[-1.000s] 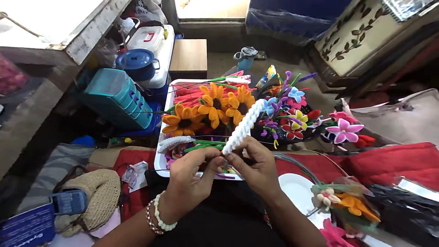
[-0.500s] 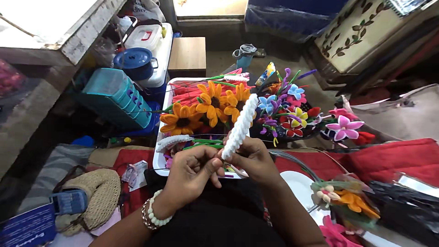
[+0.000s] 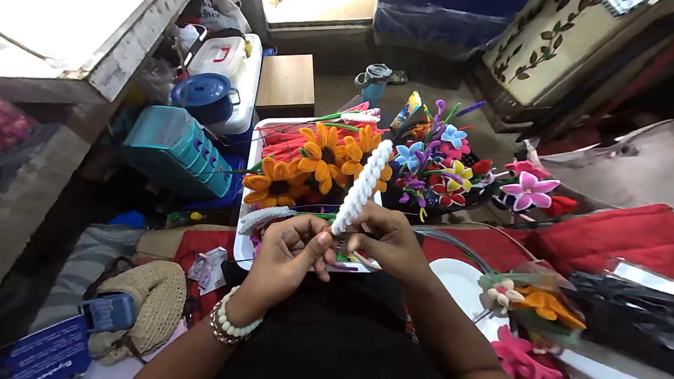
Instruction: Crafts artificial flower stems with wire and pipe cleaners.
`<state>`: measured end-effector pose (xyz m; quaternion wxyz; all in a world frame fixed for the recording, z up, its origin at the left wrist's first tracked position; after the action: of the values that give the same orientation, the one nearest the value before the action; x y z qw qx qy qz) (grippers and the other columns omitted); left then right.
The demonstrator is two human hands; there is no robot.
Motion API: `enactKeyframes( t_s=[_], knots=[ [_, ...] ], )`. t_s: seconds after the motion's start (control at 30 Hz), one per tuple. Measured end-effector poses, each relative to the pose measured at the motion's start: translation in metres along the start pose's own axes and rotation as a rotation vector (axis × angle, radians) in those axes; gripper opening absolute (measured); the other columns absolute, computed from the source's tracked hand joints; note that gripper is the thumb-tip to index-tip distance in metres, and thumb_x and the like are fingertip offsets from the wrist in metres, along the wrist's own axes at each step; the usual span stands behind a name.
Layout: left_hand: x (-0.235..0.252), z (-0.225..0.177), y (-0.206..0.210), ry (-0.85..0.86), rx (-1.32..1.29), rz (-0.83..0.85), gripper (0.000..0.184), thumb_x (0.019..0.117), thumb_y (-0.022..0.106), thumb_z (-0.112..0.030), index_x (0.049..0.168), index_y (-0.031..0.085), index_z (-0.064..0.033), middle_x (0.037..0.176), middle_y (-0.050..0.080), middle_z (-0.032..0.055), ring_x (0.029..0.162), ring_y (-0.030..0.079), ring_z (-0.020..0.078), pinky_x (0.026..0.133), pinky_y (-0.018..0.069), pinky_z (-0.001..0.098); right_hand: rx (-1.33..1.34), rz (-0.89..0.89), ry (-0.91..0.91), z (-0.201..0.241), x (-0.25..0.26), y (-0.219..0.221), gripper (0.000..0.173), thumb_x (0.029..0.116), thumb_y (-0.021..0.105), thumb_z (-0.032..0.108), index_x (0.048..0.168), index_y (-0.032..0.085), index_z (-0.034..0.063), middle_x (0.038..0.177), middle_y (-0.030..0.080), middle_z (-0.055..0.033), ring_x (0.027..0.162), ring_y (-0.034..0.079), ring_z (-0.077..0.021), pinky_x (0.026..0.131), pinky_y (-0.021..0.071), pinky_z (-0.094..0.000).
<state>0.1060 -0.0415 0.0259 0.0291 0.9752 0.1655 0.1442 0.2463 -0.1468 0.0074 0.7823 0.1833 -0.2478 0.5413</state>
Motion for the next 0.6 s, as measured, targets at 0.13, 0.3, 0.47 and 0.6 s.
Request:
enactKeyframes(
  t_s=[0.13,0.3,0.47,0.6],
  knots=[
    [0.001,0.000,0.002,0.007,0.028,0.010,0.010,0.1050,0.059,-0.019,0.104,0.064,-0.0102,0.083,0.069,-0.0103,0.066,0.067,-0.0008,0.059,0.0590,0.0166,0.073,-0.064,0.046,0.001,-0.001,0.002,0.013,0.0942,0.075,0.018,0.103,0.075,0.0081,0.097,0.070,0.0063,0.088,0.063,0.0033,0.079,0.0542,-0.0157],
    [0.002,0.001,0.003,-0.048,-0.026,0.055,0.010,0.1046,0.059,-0.020,0.103,0.064,-0.0119,0.082,0.069,-0.0115,0.064,0.066,-0.0021,0.056,0.0575,0.0149,0.149,-0.002,0.092,-0.002,0.001,0.002,0.010,0.0958,0.071,0.013,0.103,0.072,0.0050,0.099,0.070,0.0054,0.089,0.063,0.0023,0.081,0.0551,-0.0182],
    [0.001,-0.001,0.002,-0.144,-0.138,0.198,0.013,0.1040,0.060,-0.025,0.103,0.066,-0.0129,0.080,0.069,-0.0112,0.063,0.065,-0.0029,0.054,0.0561,0.0139,0.168,0.053,0.063,0.004,0.003,0.005,0.012,0.0955,0.070,0.010,0.101,0.071,-0.0004,0.095,0.067,0.0039,0.086,0.059,0.0044,0.078,0.0508,-0.0153],
    [0.001,-0.005,0.003,-0.054,0.018,0.173,0.017,0.1068,0.055,-0.025,0.106,0.064,-0.0113,0.079,0.069,-0.0094,0.063,0.066,-0.0010,0.055,0.0574,0.0155,0.078,-0.037,0.047,0.012,0.000,0.008,0.018,0.0976,0.068,0.012,0.105,0.070,-0.0053,0.095,0.066,0.0008,0.084,0.057,0.0049,0.077,0.0504,-0.0140]
  ],
)
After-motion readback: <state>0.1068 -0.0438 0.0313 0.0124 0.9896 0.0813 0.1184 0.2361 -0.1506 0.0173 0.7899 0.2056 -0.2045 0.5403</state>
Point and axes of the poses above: each hand's wrist, its own x-axis towards the middle knuckle, its own y-axis out of the palm, z = x × y, the point moved 4 cm from there along x, towards the middle knuckle
